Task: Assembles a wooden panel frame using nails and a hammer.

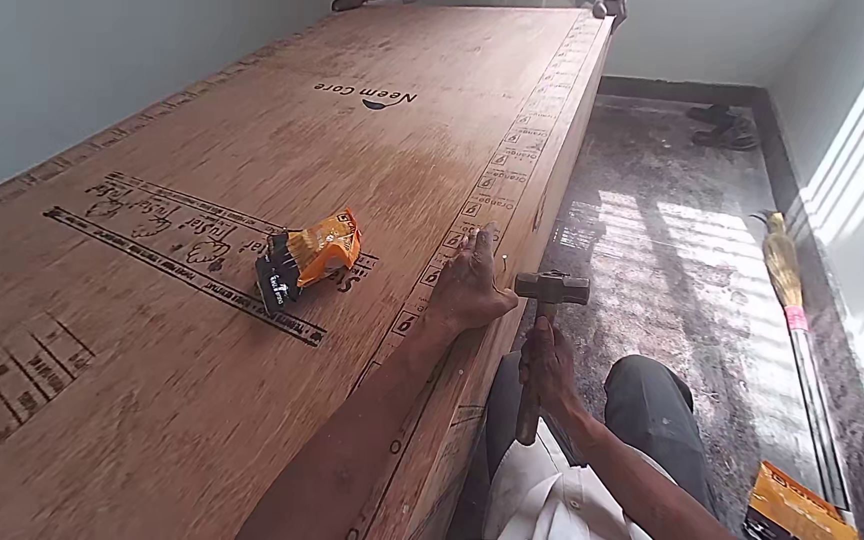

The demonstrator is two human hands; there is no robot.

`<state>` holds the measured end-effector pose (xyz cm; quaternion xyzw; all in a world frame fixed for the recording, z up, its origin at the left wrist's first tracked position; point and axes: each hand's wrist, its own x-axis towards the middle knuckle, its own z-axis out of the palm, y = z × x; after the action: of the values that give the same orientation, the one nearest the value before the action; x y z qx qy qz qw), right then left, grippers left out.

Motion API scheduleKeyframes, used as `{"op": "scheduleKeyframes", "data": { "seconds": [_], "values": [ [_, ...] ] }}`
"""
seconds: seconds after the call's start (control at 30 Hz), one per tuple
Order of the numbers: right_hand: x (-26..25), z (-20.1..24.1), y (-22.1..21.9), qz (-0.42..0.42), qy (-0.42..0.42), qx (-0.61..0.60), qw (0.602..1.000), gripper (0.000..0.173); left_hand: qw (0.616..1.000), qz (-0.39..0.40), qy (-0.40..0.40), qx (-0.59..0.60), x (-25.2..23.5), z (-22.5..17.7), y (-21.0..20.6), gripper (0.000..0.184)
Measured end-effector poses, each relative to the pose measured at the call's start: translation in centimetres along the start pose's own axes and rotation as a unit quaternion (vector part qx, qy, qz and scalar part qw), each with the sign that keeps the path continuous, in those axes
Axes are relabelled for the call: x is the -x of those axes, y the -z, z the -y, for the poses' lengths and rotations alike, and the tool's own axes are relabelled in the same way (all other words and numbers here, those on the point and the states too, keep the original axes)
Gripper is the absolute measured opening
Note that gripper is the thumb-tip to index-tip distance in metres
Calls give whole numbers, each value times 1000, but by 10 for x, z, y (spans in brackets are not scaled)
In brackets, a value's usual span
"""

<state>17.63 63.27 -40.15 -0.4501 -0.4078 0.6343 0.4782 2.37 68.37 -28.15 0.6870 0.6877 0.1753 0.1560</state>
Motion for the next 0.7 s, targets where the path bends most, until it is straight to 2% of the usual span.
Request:
{"op": "scheduleKeyframes", "data": {
  "seconds": [0.07, 0.17, 0.23, 0.37, 0.47, 0.6, 0.67, 0.7],
  "values": [
    [0, 0, 2, -9, 35, 1, 999, 40, 1000, -1, 1, 2, -1, -1, 2, 103],
    [3, -8, -9, -69, 98, -47, 992, 45, 1000, -1, 4, 6, -1, -2, 3, 104],
    [0, -13, -18, -93, 110, -66, 987, 46, 1000, -1, 4, 3, -1, -1, 2, 105],
    [-8, -2, -8, -21, -9, -46, 999, 43, 1000, -3, 6, 4, -1, -4, 1, 103],
    [-9, 14, 11, -23, -30, -21, 999, 43, 1000, -4, 3, 6, 0, -2, 2, 103],
    [-13, 49, 46, 46, 81, 95, 991, 27, 999, 1, -8, 32, -1, 4, 2, 106],
    [-22, 83, 61, 83, 145, 198, 966, 28, 991, -6, -21, 133, -1, 10, 7, 100],
    [-25, 105, 65, 98, 181, 260, 943, 30, 977, -21, -30, 209, -1, 14, 7, 91]
  ]
}}
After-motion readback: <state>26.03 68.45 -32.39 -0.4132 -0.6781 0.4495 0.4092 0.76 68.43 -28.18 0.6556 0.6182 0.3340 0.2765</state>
